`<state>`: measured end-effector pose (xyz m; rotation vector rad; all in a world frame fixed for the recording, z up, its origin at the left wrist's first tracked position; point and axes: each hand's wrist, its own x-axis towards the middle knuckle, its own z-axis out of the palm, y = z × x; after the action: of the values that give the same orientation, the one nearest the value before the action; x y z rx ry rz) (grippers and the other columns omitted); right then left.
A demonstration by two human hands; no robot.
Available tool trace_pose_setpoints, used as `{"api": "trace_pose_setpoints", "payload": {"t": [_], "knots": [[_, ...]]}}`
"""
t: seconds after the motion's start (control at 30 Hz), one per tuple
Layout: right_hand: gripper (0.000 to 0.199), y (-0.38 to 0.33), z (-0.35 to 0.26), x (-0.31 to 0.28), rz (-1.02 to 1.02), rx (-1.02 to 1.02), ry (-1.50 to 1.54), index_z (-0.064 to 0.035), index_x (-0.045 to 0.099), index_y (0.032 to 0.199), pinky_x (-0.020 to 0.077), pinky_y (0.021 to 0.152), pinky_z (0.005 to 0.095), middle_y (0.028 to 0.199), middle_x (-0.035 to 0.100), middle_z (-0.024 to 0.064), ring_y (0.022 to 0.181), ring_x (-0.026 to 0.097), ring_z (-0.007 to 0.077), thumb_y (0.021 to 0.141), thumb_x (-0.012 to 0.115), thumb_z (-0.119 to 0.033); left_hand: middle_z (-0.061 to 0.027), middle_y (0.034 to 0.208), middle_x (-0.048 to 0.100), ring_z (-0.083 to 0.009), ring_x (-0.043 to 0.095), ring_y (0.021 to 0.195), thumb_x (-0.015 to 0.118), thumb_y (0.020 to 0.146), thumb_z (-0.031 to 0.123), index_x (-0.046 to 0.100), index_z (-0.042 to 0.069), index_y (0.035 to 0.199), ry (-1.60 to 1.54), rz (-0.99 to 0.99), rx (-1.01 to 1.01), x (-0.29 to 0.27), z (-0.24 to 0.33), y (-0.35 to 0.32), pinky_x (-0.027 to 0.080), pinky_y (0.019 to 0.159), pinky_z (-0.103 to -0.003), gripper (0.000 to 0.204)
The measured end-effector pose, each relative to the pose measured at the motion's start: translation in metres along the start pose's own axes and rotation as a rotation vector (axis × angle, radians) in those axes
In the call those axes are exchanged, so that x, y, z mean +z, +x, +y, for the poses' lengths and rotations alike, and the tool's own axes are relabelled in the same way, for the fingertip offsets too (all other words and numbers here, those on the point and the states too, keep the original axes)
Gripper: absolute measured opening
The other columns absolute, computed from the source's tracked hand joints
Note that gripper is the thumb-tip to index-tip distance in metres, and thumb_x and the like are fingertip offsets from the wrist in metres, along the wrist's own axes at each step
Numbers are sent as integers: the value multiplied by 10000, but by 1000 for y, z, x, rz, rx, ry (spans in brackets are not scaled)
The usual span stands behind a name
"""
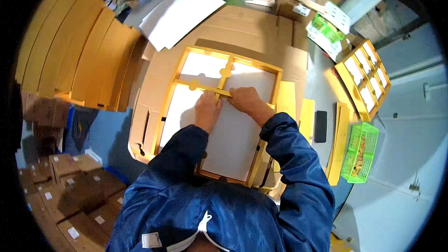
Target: The person assembles a cardboard box by folding its sides and inserting a yellow grid divider. They then place a white foam sheet inside the box and add smaller yellow cardboard dividers into the grid compartments. The person repeats the process of inserting dividers into the grid structure.
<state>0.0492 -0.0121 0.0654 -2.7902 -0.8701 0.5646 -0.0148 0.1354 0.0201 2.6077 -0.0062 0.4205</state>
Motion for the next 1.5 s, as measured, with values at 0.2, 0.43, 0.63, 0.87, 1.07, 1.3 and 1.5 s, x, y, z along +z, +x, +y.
{"api": "trace_pose_setpoints", "payload": {"t": [0.2, 0.43, 0.63, 0.87, 1.07, 1.3, 1.5], "knots": [[517, -84, 69, 13, 752, 301, 642, -9, 492, 1253, 408, 978, 398, 1212, 538, 240, 1155, 502, 367, 830, 636, -269, -173, 1050, 540, -342, 493, 1064, 709, 738, 271, 531, -1, 1139, -64, 19, 544, -13, 56, 25, 355, 943, -446, 517], [671, -132, 38, 58, 141, 631, 544, 71, 409, 1240, 467, 875, 460, 1043, 591, 316, 991, 574, 454, 760, 682, -311, -95, 848, 537, -253, 535, 814, 615, 828, 358, 568, 52, 849, -3, -307, 764, 41, 74, 36, 413, 718, -370, 309], [481, -130, 35, 64, 160, 695, 585, 65, 468, 1099, 485, 814, 480, 942, 618, 311, 898, 611, 442, 780, 636, -254, -89, 815, 519, -258, 529, 791, 618, 825, 346, 551, 64, 820, 69, -309, 813, 44, 74, 38, 410, 706, -371, 291], [307, -127, 33, 63, 283, 619, 552, 63, 522, 916, 497, 709, 496, 751, 631, 273, 731, 636, 420, 763, 572, -199, -92, 840, 552, -274, 546, 823, 638, 810, 271, 558, 69, 832, 256, -448, 773, 62, 58, 43, 420, 719, -391, 219], [176, -124, 33, 78, 384, 532, 470, 44, 531, 812, 508, 630, 469, 669, 627, 249, 644, 646, 398, 763, 538, -126, -88, 862, 554, -264, 546, 848, 619, 815, 247, 554, 78, 872, 224, -478, 754, 57, 68, 39, 418, 738, -385, 190], [224, -123, 33, 81, 332, 587, 432, 42, 528, 821, 507, 626, 474, 674, 621, 256, 646, 640, 401, 801, 557, -179, -111, 842, 546, -289, 545, 832, 598, 810, 196, 533, 56, 868, 192, -491, 879, 74, 69, 42, 415, 727, -400, 164], [453, -152, 56, 74, 549, 639, 678, 53, 542, 1024, 484, 768, 492, 850, 632, 251, 837, 623, 402, 835, 601, -354, -156, 949, 545, -325, 529, 933, 630, 816, 166, 528, 34, 957, 32, -555, 718, 64, 74, 45, 405, 840, -415, 218]]}}
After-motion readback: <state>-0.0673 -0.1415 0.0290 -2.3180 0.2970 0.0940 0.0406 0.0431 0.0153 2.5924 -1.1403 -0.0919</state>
